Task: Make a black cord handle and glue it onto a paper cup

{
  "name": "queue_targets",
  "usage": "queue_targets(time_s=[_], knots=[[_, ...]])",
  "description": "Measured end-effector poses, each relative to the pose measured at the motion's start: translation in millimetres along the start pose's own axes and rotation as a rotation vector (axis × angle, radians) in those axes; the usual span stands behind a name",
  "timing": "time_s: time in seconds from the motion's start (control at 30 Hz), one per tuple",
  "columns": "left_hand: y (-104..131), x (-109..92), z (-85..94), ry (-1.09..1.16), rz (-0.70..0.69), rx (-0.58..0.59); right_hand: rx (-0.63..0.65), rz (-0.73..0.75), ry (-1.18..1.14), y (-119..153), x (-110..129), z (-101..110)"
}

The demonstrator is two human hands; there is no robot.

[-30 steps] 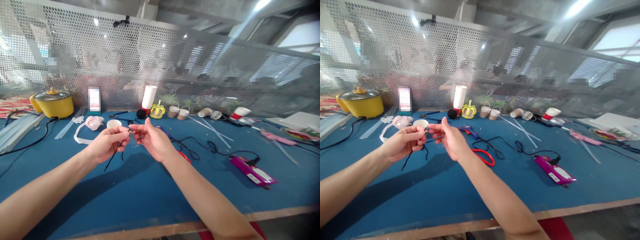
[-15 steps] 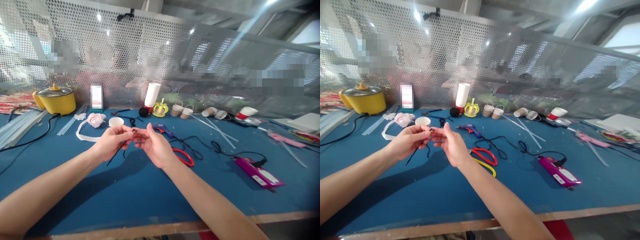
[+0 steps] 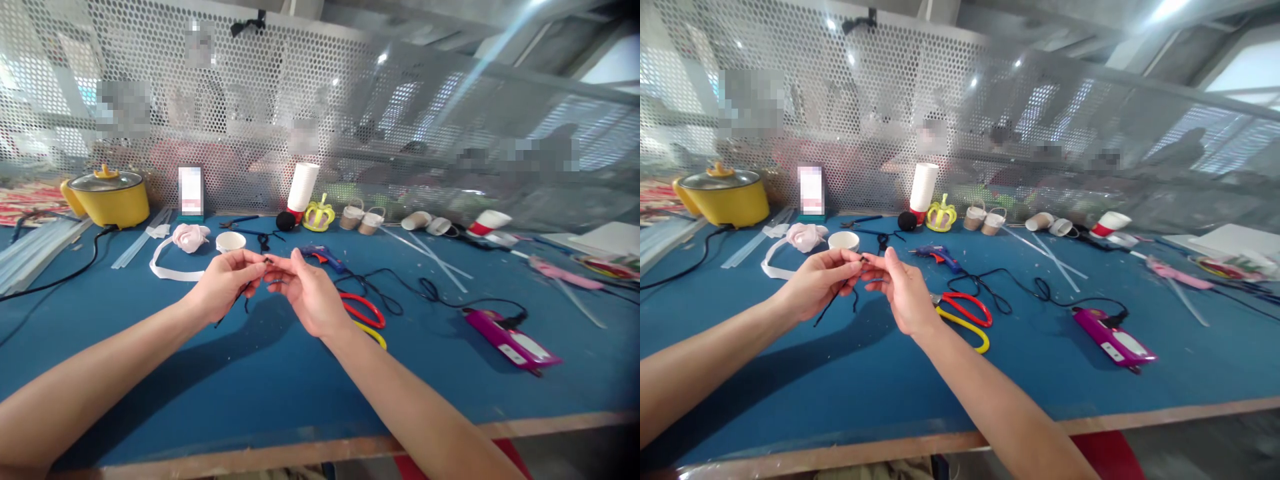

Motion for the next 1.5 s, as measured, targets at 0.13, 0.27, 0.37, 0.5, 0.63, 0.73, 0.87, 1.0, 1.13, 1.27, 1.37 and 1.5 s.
queue_targets(time_s=[0.13,0.27,0.37,0.5,0.63,0.73,0.87,1.0,1.13,1.27,1.37,1.5], knots=[[-0.7,0.3,0.9,-0.037,-0.042,-0.013,-0.004,-0.005,-0.007,1.1,-1.2,-0.1],[-0.4,0.4,2.5,-0.083,-0.068,-0.023,-0.010,-0.004,-0.006,2.1,-1.9,-0.5],[-0.3,0.7,4.3,-0.122,-0.087,-0.027,-0.003,0.000,-0.013,2.0,-2.6,-0.6],[-1.0,2.2,5.7,-0.151,-0.110,-0.026,0.001,0.017,0.002,1.6,-2.4,-0.3],[-1.0,3.1,5.4,-0.158,-0.119,-0.026,0.005,0.050,0.030,2.7,-0.4,-1.4],[-0.2,2.1,4.3,-0.170,-0.113,-0.033,0.019,0.052,0.033,3.9,-0.4,-2.6],[1.4,-1.8,2.8,-0.194,-0.116,-0.055,0.035,0.053,0.025,4.8,0.2,-3.2],[2.4,-4.2,4.5,-0.226,-0.118,-0.088,0.045,0.007,-0.018,4.0,-1.7,-2.2],[1.7,-4.9,6.6,-0.225,-0.135,-0.090,0.069,-0.031,-0.052,2.7,-3.9,-1.8],[0.6,-4.4,7.3,-0.199,-0.145,-0.089,0.074,-0.024,-0.036,2.6,-3.4,-1.5],[0.3,-4.2,6.1,-0.168,-0.146,-0.080,0.087,-0.021,-0.026,3.4,-3.0,-2.7],[-0.5,-3.8,5.0,-0.203,-0.125,-0.048,0.092,-0.015,-0.022,4.2,-2.3,-2.8]])
Point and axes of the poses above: each hand's wrist, its own y-axis away from the middle knuckle, its own z-axis out of the back of the hand, x = y × z, the point moved 7 cm from there along -y, towards the middle knuckle, and after that the axes turned 7 degrees about x, right-handed, at the moved point
